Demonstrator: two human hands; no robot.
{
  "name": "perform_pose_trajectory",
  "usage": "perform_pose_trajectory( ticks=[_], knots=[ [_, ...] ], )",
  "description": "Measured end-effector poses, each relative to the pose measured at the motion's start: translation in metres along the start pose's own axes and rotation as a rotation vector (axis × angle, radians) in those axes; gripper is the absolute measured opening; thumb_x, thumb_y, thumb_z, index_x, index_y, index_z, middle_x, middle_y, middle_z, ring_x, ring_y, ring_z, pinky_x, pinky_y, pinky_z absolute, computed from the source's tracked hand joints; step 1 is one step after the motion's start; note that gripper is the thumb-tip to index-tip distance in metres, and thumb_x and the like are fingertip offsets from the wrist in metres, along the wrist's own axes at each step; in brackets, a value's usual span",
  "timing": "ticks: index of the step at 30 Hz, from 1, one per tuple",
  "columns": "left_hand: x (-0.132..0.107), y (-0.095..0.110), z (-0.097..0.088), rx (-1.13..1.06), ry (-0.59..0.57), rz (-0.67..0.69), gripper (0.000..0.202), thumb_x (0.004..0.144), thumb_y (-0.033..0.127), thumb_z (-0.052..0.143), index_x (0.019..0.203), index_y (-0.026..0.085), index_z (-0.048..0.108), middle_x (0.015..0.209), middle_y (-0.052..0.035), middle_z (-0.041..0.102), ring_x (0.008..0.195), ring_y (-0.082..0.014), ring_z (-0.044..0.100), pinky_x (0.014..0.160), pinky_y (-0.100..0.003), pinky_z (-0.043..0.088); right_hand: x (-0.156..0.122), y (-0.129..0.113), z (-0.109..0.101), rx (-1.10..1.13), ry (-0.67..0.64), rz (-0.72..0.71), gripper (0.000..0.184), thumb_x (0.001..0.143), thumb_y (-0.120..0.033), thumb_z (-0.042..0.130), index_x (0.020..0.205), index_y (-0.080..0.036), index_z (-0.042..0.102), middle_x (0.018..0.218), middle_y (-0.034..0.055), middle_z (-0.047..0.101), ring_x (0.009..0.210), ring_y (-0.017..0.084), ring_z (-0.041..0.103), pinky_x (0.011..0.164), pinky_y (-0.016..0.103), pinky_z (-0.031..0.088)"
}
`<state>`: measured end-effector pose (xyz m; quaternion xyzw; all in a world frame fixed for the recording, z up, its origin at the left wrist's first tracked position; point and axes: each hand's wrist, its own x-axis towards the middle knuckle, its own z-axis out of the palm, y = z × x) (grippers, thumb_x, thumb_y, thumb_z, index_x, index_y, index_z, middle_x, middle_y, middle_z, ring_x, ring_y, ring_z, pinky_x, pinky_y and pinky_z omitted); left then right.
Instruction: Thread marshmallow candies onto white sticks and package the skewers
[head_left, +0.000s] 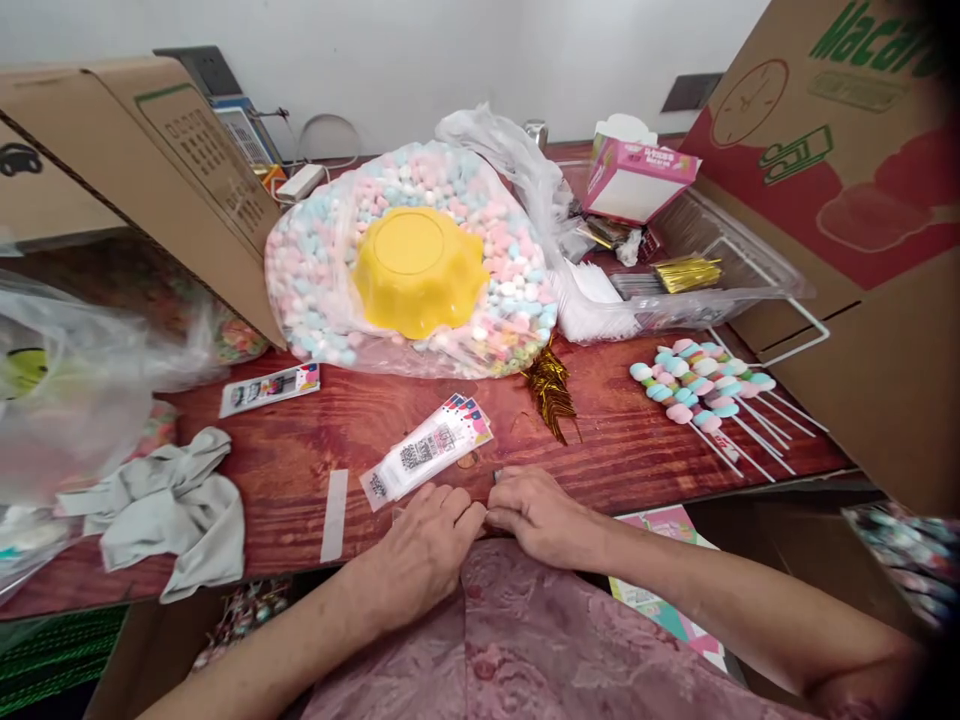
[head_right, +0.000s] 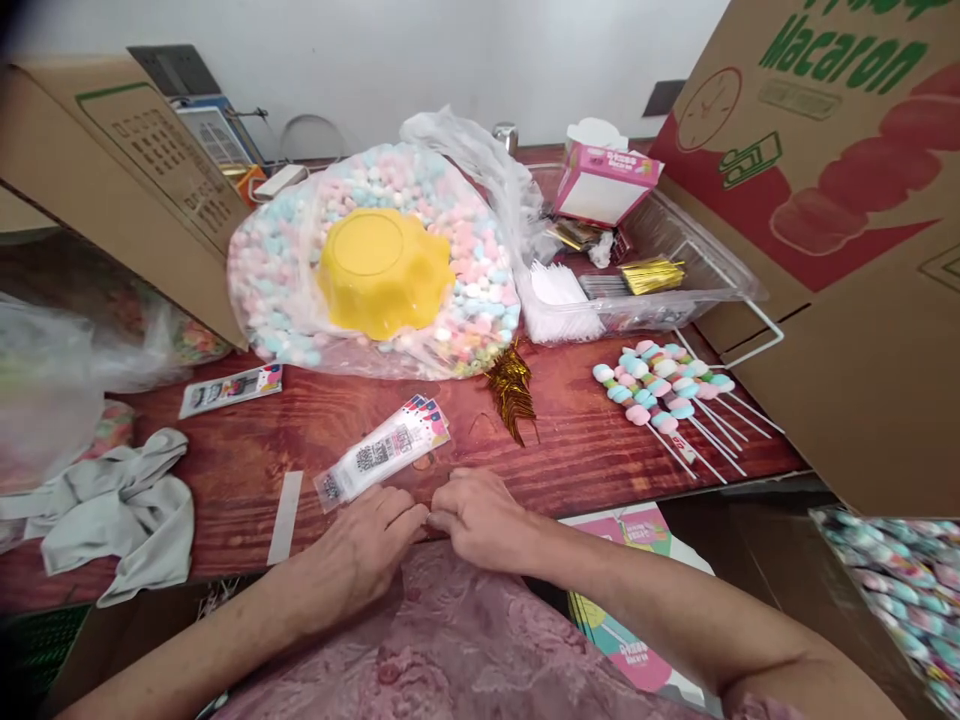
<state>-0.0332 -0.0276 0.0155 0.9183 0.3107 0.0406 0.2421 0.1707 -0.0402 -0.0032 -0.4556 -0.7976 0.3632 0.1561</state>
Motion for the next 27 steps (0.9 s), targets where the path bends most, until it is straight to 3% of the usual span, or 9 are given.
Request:
perform_pose_trajectory(
  ticks=[3, 5, 9, 12, 16, 18, 20, 23, 27],
  knots=[
    [-0.004, -0.002, 0.008, 0.141, 0.176, 0.120, 0.029, 0.092, 0.009, 0.034, 0.087, 0.015, 0.062, 0.084, -0.0077, 0.060, 0.077, -0.0193, 0.051, 0.074, -0.034, 0.044, 0.002, 0.007, -0.008, 0.403, -0.144, 0.174, 0.029, 0.090, -0.021, 0.050, 0.063, -0.016, 0.058, 0.055, -0.0024, 0.055, 0.054, 0.010, 0.048, 0.056, 0.024, 0.033],
    [-0.004, -0.006, 0.008, 0.057, 0.265, 0.068, 0.029, 0.094, 0.013, 0.035, 0.083, 0.015, 0.062, 0.079, -0.0066, 0.060, 0.074, -0.0178, 0.052, 0.072, -0.032, 0.043, 0.004, 0.016, -0.022, 0.364, -0.022, 0.129, 0.030, 0.093, -0.023, 0.050, 0.067, -0.016, 0.061, 0.061, -0.0008, 0.060, 0.059, 0.011, 0.052, 0.060, 0.025, 0.036],
    [0.001, -0.011, 0.004, -0.476, 0.264, -0.187, 0.035, 0.097, 0.025, 0.042, 0.069, 0.015, 0.060, 0.068, -0.0015, 0.055, 0.066, -0.0120, 0.050, 0.065, -0.026, 0.040, 0.014, 0.043, -0.056, -0.301, 0.455, -0.005, 0.017, 0.093, -0.024, 0.056, 0.088, -0.018, 0.071, 0.092, 0.0063, 0.070, 0.093, 0.020, 0.052, 0.080, 0.036, 0.033],
    [0.007, -0.010, 0.004, -1.038, 0.239, -0.432, 0.029, 0.086, 0.036, 0.058, 0.068, 0.014, 0.061, 0.065, 0.0004, 0.054, 0.056, -0.0089, 0.049, 0.052, -0.021, 0.037, 0.029, 0.055, -0.064, -0.721, 0.426, 0.037, 0.015, 0.088, -0.014, 0.057, 0.084, -0.018, 0.071, 0.093, 0.0084, 0.069, 0.096, 0.024, 0.045, 0.079, 0.040, 0.024],
    [0.013, -0.007, 0.005, -1.558, 0.290, -0.673, 0.032, 0.071, 0.043, 0.073, 0.075, 0.013, 0.063, 0.069, -0.0019, 0.060, 0.048, -0.0085, 0.051, 0.034, -0.016, 0.027, 0.041, 0.060, -0.054, -0.933, 0.264, 0.032, 0.014, 0.078, -0.005, 0.055, 0.072, -0.015, 0.064, 0.087, 0.0106, 0.065, 0.091, 0.024, 0.042, 0.074, 0.040, 0.020],
    [0.014, -0.008, 0.004, -1.689, 0.351, -0.669, 0.033, 0.067, 0.040, 0.078, 0.075, 0.012, 0.064, 0.072, -0.0027, 0.062, 0.052, -0.0096, 0.057, 0.038, -0.017, 0.038, 0.040, 0.057, -0.049, -0.980, 0.290, 0.017, 0.013, 0.076, -0.004, 0.054, 0.073, -0.014, 0.062, 0.085, 0.0113, 0.064, 0.089, 0.024, 0.042, 0.072, 0.039, 0.020],
    [0.016, -0.008, 0.003, -1.760, 0.367, -0.653, 0.033, 0.065, 0.038, 0.080, 0.077, 0.012, 0.065, 0.073, -0.0030, 0.064, 0.057, -0.0106, 0.060, 0.047, -0.021, 0.048, 0.034, 0.050, -0.044, -1.004, 0.365, -0.023, 0.015, 0.075, -0.002, 0.052, 0.073, -0.014, 0.060, 0.079, 0.0110, 0.063, 0.085, 0.024, 0.042, 0.070, 0.038, 0.021],
    [0.022, -0.004, 0.002, -1.765, 0.279, -0.617, 0.036, 0.066, 0.041, 0.079, 0.082, 0.011, 0.068, 0.071, -0.0026, 0.064, 0.053, -0.0101, 0.060, 0.049, -0.021, 0.049, 0.020, 0.032, -0.032, -0.972, 0.465, -0.149, 0.019, 0.079, -0.001, 0.048, 0.072, -0.016, 0.057, 0.070, 0.0090, 0.059, 0.074, 0.022, 0.041, 0.068, 0.037, 0.023],
    [0.032, 0.000, 0.003, -1.751, 0.183, -0.532, 0.032, 0.063, 0.039, 0.081, 0.073, 0.012, 0.067, 0.062, 0.0002, 0.061, 0.049, -0.0082, 0.057, 0.049, -0.020, 0.047, 0.005, 0.011, -0.011, -0.695, 0.507, -0.351, 0.023, 0.087, -0.007, 0.044, 0.070, -0.018, 0.056, 0.063, 0.0058, 0.055, 0.065, 0.019, 0.039, 0.064, 0.034, 0.027]
  ],
)
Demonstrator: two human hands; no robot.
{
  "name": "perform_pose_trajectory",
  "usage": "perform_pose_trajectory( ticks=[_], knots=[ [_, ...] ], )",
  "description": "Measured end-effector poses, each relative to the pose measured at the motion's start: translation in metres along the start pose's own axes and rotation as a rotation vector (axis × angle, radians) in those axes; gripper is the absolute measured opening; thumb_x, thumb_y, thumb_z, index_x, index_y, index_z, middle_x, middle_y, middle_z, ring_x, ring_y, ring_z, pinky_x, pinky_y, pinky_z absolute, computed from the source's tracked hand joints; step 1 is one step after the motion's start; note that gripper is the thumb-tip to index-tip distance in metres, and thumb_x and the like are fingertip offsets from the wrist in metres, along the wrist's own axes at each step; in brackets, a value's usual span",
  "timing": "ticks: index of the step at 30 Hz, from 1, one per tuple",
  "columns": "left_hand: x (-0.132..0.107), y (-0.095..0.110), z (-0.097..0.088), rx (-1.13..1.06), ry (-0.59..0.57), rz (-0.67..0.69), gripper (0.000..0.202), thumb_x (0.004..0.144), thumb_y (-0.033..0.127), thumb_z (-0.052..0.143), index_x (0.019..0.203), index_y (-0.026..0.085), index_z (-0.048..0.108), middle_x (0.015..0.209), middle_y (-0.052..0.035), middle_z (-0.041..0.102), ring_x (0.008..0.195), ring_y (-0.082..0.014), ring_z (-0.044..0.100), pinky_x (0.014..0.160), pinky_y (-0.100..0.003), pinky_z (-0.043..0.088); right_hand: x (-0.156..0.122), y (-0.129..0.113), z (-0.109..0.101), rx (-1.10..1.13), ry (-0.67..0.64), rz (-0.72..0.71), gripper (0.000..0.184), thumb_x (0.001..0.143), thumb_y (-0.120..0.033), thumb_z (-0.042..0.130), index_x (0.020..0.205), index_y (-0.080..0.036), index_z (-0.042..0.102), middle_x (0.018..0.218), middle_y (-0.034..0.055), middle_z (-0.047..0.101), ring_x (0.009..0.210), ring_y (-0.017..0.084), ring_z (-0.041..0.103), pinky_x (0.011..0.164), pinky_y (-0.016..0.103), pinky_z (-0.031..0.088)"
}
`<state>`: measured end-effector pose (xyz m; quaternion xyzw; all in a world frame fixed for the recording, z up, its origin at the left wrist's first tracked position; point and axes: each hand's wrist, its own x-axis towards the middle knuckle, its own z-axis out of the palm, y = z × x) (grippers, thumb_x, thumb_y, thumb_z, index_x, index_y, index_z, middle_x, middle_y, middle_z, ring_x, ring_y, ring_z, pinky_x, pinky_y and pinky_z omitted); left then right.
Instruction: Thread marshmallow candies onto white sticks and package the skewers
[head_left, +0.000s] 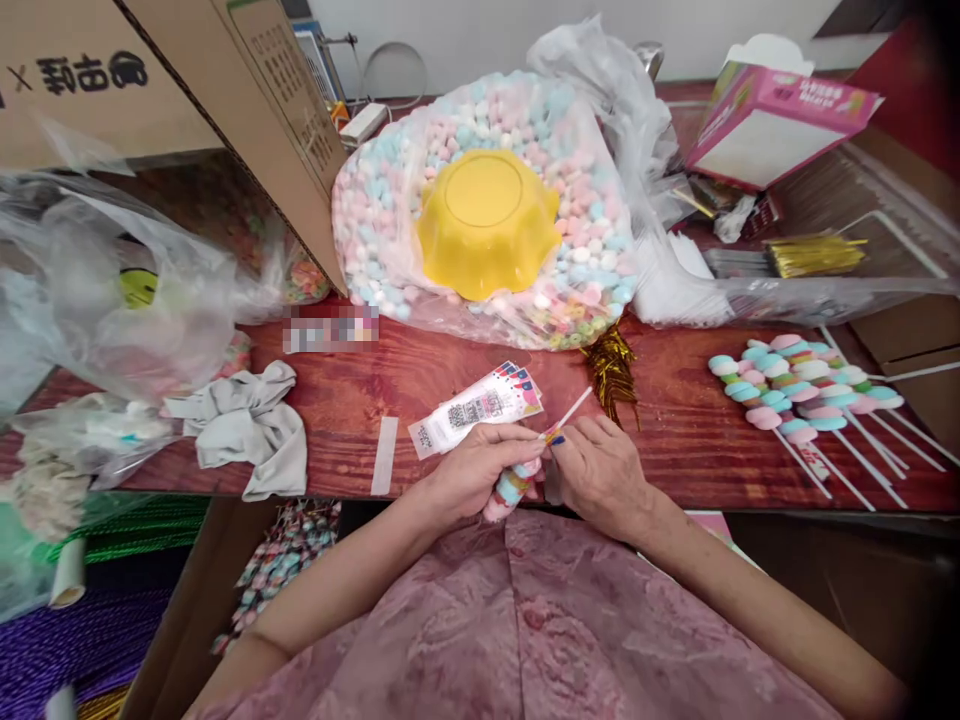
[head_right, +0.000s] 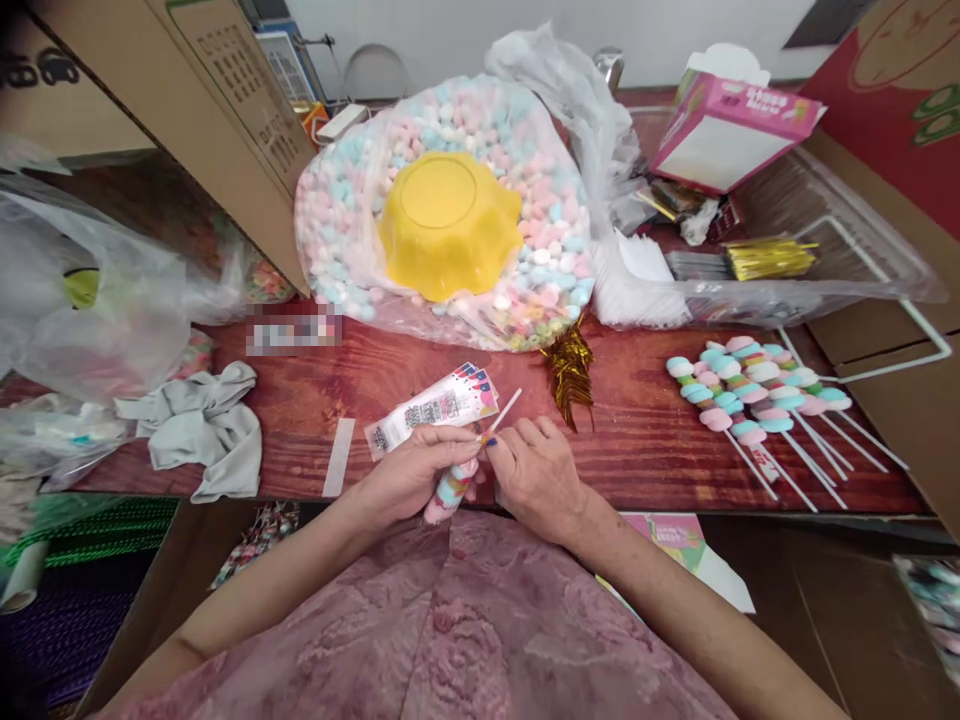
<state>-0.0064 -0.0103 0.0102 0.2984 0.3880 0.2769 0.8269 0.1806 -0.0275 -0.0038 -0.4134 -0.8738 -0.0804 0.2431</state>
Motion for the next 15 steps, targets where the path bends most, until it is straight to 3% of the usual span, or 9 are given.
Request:
perform_pose_trajectory(
  ticks=[3, 6, 9, 12, 15],
  knots=[
    [0.001, -0.004, 0.000, 0.020, -0.022, -0.014, 0.028, 0.062, 0.035, 0.080, 0.068, 0.011, 0.067, 0.062, -0.0017, 0.063, 0.050, -0.0076, 0.056, 0.050, -0.020, 0.045, -0.007, -0.012, -0.001, 0.471, 0.018, 0.195, 0.022, 0.092, -0.013, 0.044, 0.078, -0.017, 0.060, 0.070, 0.0055, 0.061, 0.068, 0.017, 0.049, 0.066, 0.031, 0.037],
    [-0.003, -0.009, -0.004, 0.057, -0.053, -0.010, 0.026, 0.062, 0.034, 0.079, 0.069, 0.010, 0.070, 0.064, -0.0032, 0.064, 0.053, -0.0077, 0.056, 0.051, -0.019, 0.044, -0.013, -0.018, 0.001, 1.130, -0.045, 0.570, 0.014, 0.091, -0.028, 0.056, 0.085, -0.018, 0.064, 0.075, 0.0033, 0.067, 0.067, 0.015, 0.058, 0.064, 0.029, 0.045],
    [-0.010, -0.012, -0.007, 0.122, -0.038, 0.029, 0.026, 0.065, 0.036, 0.077, 0.072, 0.011, 0.071, 0.065, -0.0020, 0.062, 0.051, -0.0064, 0.053, 0.044, -0.017, 0.037, -0.016, -0.022, 0.006, 1.602, -0.062, 0.910, 0.023, 0.079, -0.040, 0.072, 0.076, -0.018, 0.065, 0.066, 0.0001, 0.065, 0.056, 0.012, 0.057, 0.055, 0.025, 0.045],
    [-0.017, -0.014, -0.007, 0.212, -0.013, 0.056, 0.025, 0.070, 0.037, 0.074, 0.074, 0.013, 0.071, 0.066, 0.0006, 0.058, 0.043, -0.0035, 0.044, 0.037, -0.017, 0.028, -0.017, -0.025, 0.009, 1.690, -0.063, 0.994, 0.025, 0.070, -0.041, 0.079, 0.075, -0.018, 0.069, 0.066, 0.0003, 0.066, 0.059, 0.012, 0.059, 0.057, 0.025, 0.047],
    [-0.021, -0.012, -0.005, 0.254, 0.038, 0.118, 0.024, 0.072, 0.036, 0.072, 0.075, 0.013, 0.070, 0.070, 0.0011, 0.057, 0.043, -0.0020, 0.041, 0.036, -0.016, 0.026, -0.014, -0.025, 0.005, 1.523, -0.137, 0.899, 0.019, 0.077, -0.037, 0.074, 0.080, -0.018, 0.072, 0.071, 0.0015, 0.068, 0.063, 0.013, 0.060, 0.059, 0.025, 0.047]
  ],
)
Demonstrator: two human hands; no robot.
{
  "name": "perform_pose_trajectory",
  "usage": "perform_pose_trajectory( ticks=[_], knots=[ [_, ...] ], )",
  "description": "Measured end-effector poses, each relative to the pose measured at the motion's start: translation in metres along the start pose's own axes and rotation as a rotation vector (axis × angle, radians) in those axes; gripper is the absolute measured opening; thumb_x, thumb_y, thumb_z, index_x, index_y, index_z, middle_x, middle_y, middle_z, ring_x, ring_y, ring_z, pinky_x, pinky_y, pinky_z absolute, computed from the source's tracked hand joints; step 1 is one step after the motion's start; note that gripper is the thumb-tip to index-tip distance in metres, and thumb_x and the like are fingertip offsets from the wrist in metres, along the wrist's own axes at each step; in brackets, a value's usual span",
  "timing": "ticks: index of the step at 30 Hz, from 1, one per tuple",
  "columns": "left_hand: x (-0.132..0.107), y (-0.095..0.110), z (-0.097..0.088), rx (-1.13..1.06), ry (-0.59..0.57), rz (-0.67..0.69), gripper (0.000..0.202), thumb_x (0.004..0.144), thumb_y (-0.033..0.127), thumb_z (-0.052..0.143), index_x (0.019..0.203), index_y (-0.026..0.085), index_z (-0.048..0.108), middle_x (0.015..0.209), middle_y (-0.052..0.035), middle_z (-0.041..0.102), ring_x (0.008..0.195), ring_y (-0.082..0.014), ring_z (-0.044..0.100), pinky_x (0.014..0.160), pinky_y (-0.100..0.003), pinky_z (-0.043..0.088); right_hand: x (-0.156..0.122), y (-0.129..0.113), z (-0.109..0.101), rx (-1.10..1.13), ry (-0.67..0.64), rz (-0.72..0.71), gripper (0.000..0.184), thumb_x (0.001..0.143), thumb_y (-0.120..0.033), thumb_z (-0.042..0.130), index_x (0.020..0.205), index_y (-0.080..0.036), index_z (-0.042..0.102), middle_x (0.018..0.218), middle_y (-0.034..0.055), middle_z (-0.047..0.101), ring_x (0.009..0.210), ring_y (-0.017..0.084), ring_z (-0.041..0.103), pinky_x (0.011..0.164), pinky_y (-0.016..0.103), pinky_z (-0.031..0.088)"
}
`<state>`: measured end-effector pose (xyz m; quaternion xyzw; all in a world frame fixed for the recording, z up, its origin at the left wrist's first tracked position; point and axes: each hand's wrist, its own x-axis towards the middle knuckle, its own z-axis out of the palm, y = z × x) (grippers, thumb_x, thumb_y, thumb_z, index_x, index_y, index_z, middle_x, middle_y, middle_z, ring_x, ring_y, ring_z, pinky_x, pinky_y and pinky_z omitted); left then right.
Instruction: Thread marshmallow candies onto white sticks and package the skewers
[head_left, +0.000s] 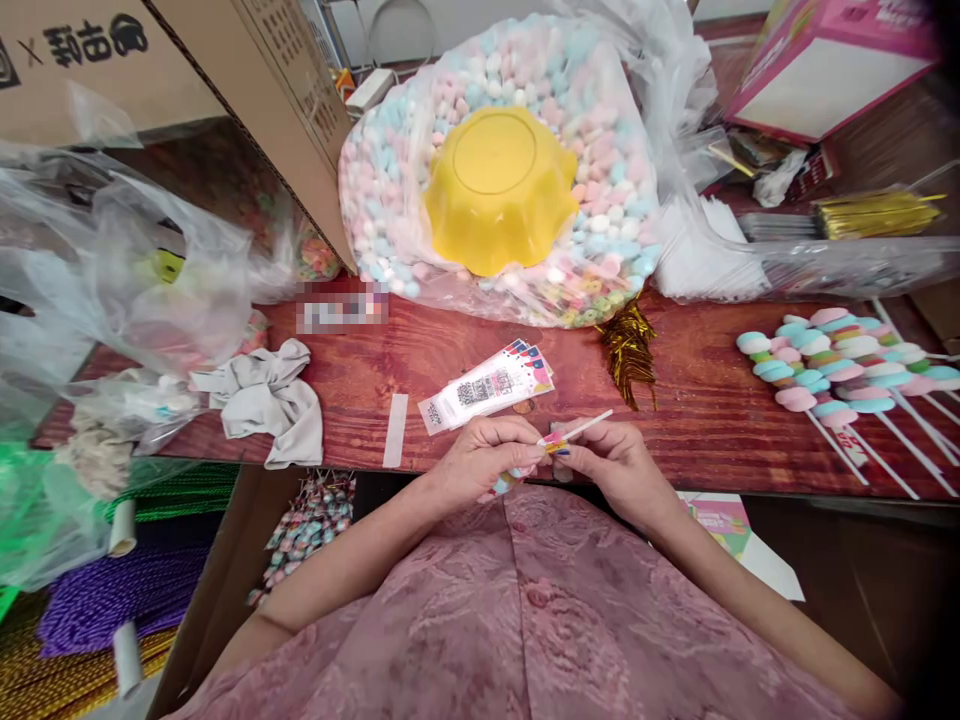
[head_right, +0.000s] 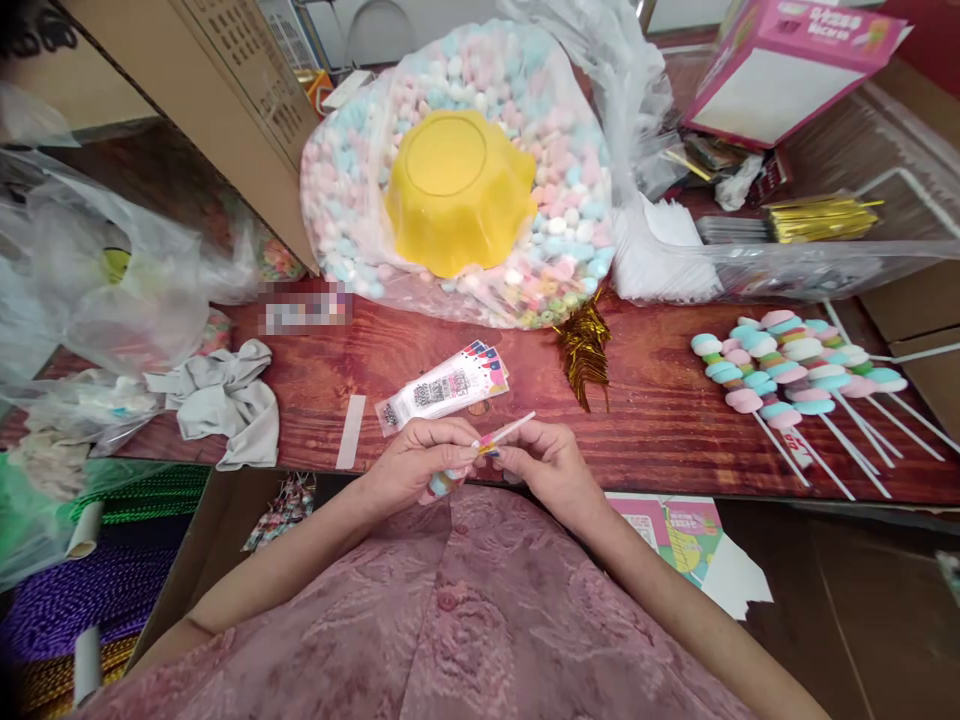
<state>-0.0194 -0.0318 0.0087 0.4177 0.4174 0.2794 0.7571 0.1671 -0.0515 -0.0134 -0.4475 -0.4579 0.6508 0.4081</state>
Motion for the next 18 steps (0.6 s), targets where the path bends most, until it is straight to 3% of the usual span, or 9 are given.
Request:
perform_pose_trajectory(
  ticks=[5, 8, 10, 11, 14, 16, 18],
  knots=[
    [0.000, 0.002, 0.000, 0.074, 0.078, 0.043, 0.025, 0.074, 0.038, 0.070, 0.073, 0.013, 0.068, 0.073, 0.0001, 0.057, 0.045, -0.0017, 0.041, 0.035, -0.014, 0.026, -0.003, -0.009, -0.004, -0.318, 0.020, -0.150, 0.015, 0.083, -0.032, 0.064, 0.078, -0.019, 0.068, 0.063, -0.0003, 0.061, 0.057, 0.012, 0.054, 0.053, 0.024, 0.044],
    [0.002, 0.001, -0.001, 0.099, 0.137, 0.047, 0.030, 0.078, 0.044, 0.066, 0.075, 0.014, 0.066, 0.066, 0.0026, 0.055, 0.038, -0.0011, 0.039, 0.032, -0.015, 0.025, -0.005, -0.009, -0.008, -0.426, 0.277, -0.314, 0.010, 0.084, -0.026, 0.064, 0.076, -0.021, 0.067, 0.068, 0.0007, 0.064, 0.061, 0.014, 0.057, 0.056, 0.026, 0.047],
    [0.004, 0.000, -0.002, 0.074, 0.181, 0.031, 0.032, 0.079, 0.047, 0.065, 0.077, 0.015, 0.064, 0.058, 0.0058, 0.050, 0.032, -0.0017, 0.035, 0.028, -0.016, 0.022, -0.007, -0.008, -0.005, -0.541, 0.466, -0.517, 0.007, 0.084, -0.018, 0.065, 0.083, -0.023, 0.069, 0.078, 0.0019, 0.066, 0.070, 0.016, 0.060, 0.063, 0.029, 0.049],
    [0.005, 0.000, -0.001, 0.064, 0.187, 0.024, 0.032, 0.079, 0.047, 0.064, 0.076, 0.015, 0.063, 0.055, 0.0069, 0.048, 0.030, -0.0020, 0.034, 0.027, -0.016, 0.021, -0.006, -0.007, -0.001, -0.617, 0.495, -0.626, 0.013, 0.084, -0.015, 0.065, 0.090, -0.025, 0.071, 0.081, 0.0022, 0.066, 0.072, 0.017, 0.060, 0.066, 0.031, 0.049],
    [0.007, 0.000, 0.001, 0.053, 0.176, 0.035, 0.031, 0.079, 0.044, 0.063, 0.069, 0.016, 0.057, 0.050, 0.0085, 0.044, 0.029, -0.0018, 0.033, 0.028, -0.015, 0.021, 0.000, -0.004, 0.015, -0.845, 0.382, -0.879, 0.034, 0.083, -0.006, 0.060, 0.108, -0.027, 0.071, 0.081, 0.0034, 0.065, 0.075, 0.018, 0.059, 0.068, 0.034, 0.048],
    [0.006, -0.001, 0.002, 0.041, 0.166, 0.044, 0.031, 0.081, 0.043, 0.061, 0.066, 0.017, 0.052, 0.047, 0.0091, 0.042, 0.029, -0.0023, 0.033, 0.029, -0.015, 0.022, 0.008, -0.002, 0.025, -0.888, 0.313, -0.910, 0.040, 0.086, -0.004, 0.054, 0.116, -0.025, 0.069, 0.080, 0.0045, 0.065, 0.075, 0.018, 0.058, 0.067, 0.033, 0.048],
    [0.003, -0.003, 0.000, 0.031, 0.160, 0.044, 0.032, 0.081, 0.044, 0.060, 0.066, 0.018, 0.050, 0.047, 0.0089, 0.041, 0.029, -0.0030, 0.034, 0.030, -0.016, 0.022, 0.013, -0.001, 0.031, -0.829, 0.281, -0.856, 0.040, 0.088, -0.004, 0.051, 0.119, -0.024, 0.068, 0.082, 0.0055, 0.066, 0.076, 0.018, 0.057, 0.067, 0.034, 0.049]
  ],
)
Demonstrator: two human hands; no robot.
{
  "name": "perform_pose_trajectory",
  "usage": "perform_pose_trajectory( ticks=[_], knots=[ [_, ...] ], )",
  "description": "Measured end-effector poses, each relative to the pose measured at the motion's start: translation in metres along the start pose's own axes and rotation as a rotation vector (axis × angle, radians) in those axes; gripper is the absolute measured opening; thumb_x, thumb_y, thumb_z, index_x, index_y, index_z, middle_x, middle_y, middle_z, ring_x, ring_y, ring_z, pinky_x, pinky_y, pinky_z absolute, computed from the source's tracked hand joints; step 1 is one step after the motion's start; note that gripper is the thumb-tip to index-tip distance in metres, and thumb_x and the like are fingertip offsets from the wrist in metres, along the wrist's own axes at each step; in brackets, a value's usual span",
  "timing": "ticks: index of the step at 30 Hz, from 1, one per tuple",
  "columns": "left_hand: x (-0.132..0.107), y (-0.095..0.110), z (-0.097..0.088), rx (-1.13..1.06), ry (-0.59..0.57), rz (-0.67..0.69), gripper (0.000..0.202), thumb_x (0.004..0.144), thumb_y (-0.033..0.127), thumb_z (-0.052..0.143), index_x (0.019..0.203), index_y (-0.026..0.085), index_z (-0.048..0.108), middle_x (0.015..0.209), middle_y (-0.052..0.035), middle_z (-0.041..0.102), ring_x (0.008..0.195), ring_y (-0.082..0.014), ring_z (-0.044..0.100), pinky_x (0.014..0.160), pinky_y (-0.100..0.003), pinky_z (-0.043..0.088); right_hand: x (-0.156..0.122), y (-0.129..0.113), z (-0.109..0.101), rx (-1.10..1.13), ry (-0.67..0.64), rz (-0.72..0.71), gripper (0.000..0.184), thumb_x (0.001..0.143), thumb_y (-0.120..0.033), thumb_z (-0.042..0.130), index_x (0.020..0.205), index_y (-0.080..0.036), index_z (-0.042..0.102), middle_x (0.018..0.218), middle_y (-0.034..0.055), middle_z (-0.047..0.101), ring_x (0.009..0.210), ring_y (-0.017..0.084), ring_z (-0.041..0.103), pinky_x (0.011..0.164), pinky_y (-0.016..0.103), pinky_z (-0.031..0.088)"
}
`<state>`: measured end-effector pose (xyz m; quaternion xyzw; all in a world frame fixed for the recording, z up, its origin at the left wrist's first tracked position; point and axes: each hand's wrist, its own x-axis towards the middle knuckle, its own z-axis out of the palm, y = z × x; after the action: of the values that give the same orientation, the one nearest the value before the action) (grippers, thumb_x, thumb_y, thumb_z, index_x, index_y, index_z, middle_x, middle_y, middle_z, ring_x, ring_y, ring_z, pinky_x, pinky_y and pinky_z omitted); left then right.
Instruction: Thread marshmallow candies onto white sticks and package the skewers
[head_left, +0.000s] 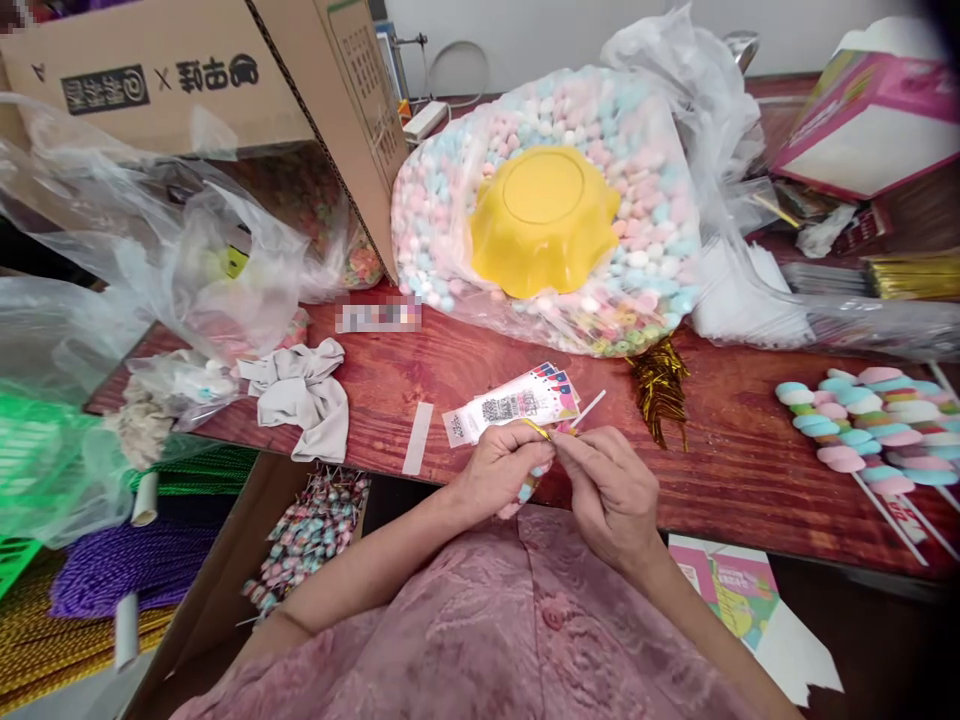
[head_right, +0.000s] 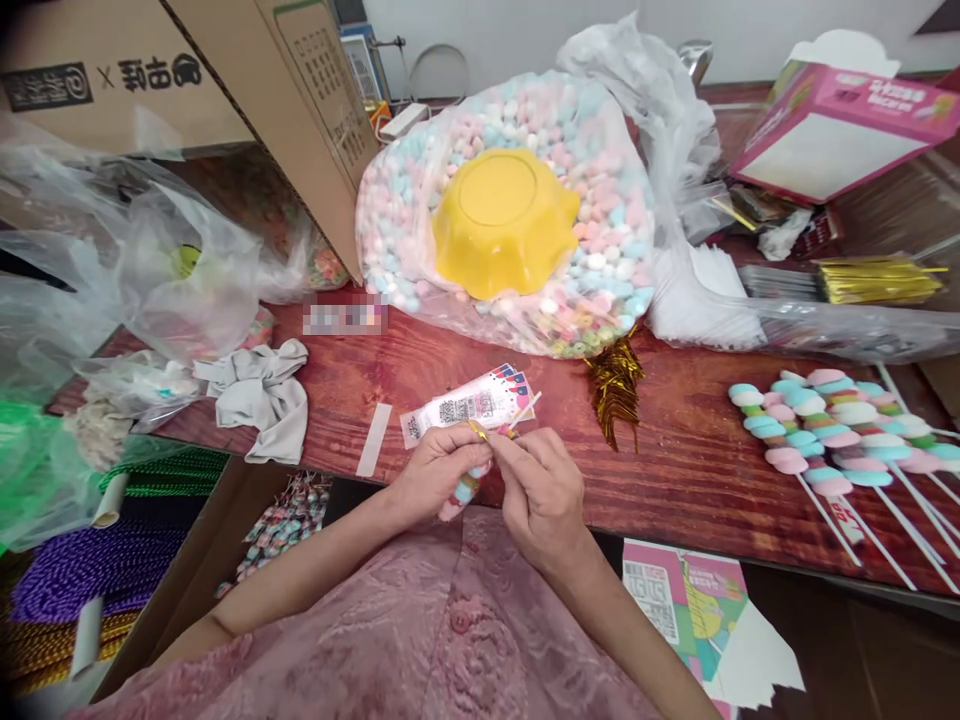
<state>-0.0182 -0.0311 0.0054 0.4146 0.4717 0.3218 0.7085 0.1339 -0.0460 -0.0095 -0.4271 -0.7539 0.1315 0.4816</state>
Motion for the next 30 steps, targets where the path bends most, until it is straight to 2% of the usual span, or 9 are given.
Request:
perform_pose_trajectory(
  ticks=[6, 11, 13, 15, 18, 21, 25, 28, 30],
  knots=[
    [-0.007, -0.008, -0.012, 0.061, -0.035, 0.035, 0.035, 0.083, 0.048, 0.062, 0.069, 0.016, 0.057, 0.056, 0.0042, 0.046, 0.042, -0.0047, 0.040, 0.041, -0.018, 0.030, 0.000, 0.004, 0.000, 0.198, -0.115, 0.171, 0.031, 0.090, -0.008, 0.054, 0.111, -0.025, 0.070, 0.085, 0.0031, 0.068, 0.076, 0.016, 0.059, 0.069, 0.031, 0.050],
    [-0.001, -0.010, -0.014, 0.194, -0.021, 0.189, 0.031, 0.087, 0.039, 0.058, 0.067, 0.015, 0.058, 0.064, 0.0016, 0.050, 0.056, -0.0073, 0.043, 0.052, -0.020, 0.034, -0.006, 0.008, 0.000, 0.296, -0.200, 0.274, 0.030, 0.090, -0.012, 0.057, 0.115, -0.024, 0.067, 0.090, 0.0024, 0.067, 0.079, 0.014, 0.062, 0.070, 0.028, 0.050],
    [0.001, -0.008, -0.014, 0.265, -0.010, 0.276, 0.031, 0.088, 0.035, 0.057, 0.065, 0.014, 0.058, 0.066, 0.0010, 0.051, 0.061, -0.0082, 0.044, 0.057, -0.021, 0.035, -0.013, 0.007, 0.004, 0.290, -0.117, 0.328, 0.032, 0.087, -0.013, 0.061, 0.118, -0.023, 0.063, 0.083, -0.0004, 0.066, 0.071, 0.012, 0.060, 0.066, 0.026, 0.049],
    [0.001, -0.005, -0.013, 0.313, -0.002, 0.351, 0.032, 0.089, 0.032, 0.056, 0.062, 0.014, 0.056, 0.066, 0.0011, 0.051, 0.063, -0.0085, 0.044, 0.059, -0.022, 0.035, -0.020, 0.004, 0.007, 0.278, 0.047, 0.361, 0.037, 0.083, -0.012, 0.067, 0.116, -0.024, 0.059, 0.076, -0.0040, 0.064, 0.065, 0.010, 0.058, 0.064, 0.024, 0.048],
    [0.000, -0.003, -0.011, 0.341, -0.013, 0.416, 0.033, 0.091, 0.031, 0.055, 0.062, 0.014, 0.056, 0.064, 0.0015, 0.051, 0.061, -0.0085, 0.044, 0.061, -0.024, 0.036, -0.028, -0.001, 0.010, 0.352, 0.161, 0.464, 0.024, 0.079, -0.014, 0.072, 0.099, -0.023, 0.063, 0.073, -0.0048, 0.065, 0.065, 0.009, 0.059, 0.064, 0.022, 0.047],
    [0.000, -0.001, -0.008, 0.375, -0.023, 0.453, 0.034, 0.091, 0.031, 0.054, 0.062, 0.014, 0.055, 0.063, 0.0014, 0.051, 0.060, -0.0087, 0.044, 0.060, -0.024, 0.036, -0.028, 0.001, 0.007, 0.596, 0.043, 0.709, 0.007, 0.080, -0.024, 0.073, 0.083, -0.020, 0.068, 0.075, -0.0014, 0.067, 0.067, 0.010, 0.059, 0.064, 0.022, 0.047],
    [0.001, 0.004, -0.005, 0.468, -0.087, 0.491, 0.035, 0.090, 0.030, 0.053, 0.059, 0.014, 0.054, 0.061, 0.0014, 0.050, 0.059, -0.0080, 0.044, 0.058, -0.022, 0.034, -0.021, 0.014, -0.005, 0.855, -0.129, 0.911, 0.019, 0.073, -0.034, 0.078, 0.083, -0.019, 0.069, 0.072, -0.0009, 0.065, 0.059, 0.010, 0.053, 0.055, 0.022, 0.040],
    [0.002, 0.010, -0.007, 0.480, -0.204, 0.434, 0.036, 0.088, 0.029, 0.056, 0.055, 0.014, 0.051, 0.058, 0.0028, 0.047, 0.056, -0.0067, 0.042, 0.055, -0.021, 0.033, -0.013, 0.023, -0.018, 0.876, -0.384, 0.867, 0.026, 0.074, -0.040, 0.076, 0.076, -0.017, 0.064, 0.061, -0.0033, 0.055, 0.051, 0.009, 0.043, 0.049, 0.021, 0.034],
    [0.002, 0.013, -0.009, 0.412, -0.313, 0.245, 0.034, 0.084, 0.031, 0.061, 0.055, 0.014, 0.053, 0.058, 0.0033, 0.048, 0.051, -0.0054, 0.040, 0.049, -0.019, 0.031, -0.007, 0.025, -0.026, 0.758, -0.567, 0.667, 0.027, 0.082, -0.040, 0.068, 0.072, -0.017, 0.058, 0.061, -0.0025, 0.052, 0.055, 0.010, 0.044, 0.051, 0.022, 0.035]
  ],
)
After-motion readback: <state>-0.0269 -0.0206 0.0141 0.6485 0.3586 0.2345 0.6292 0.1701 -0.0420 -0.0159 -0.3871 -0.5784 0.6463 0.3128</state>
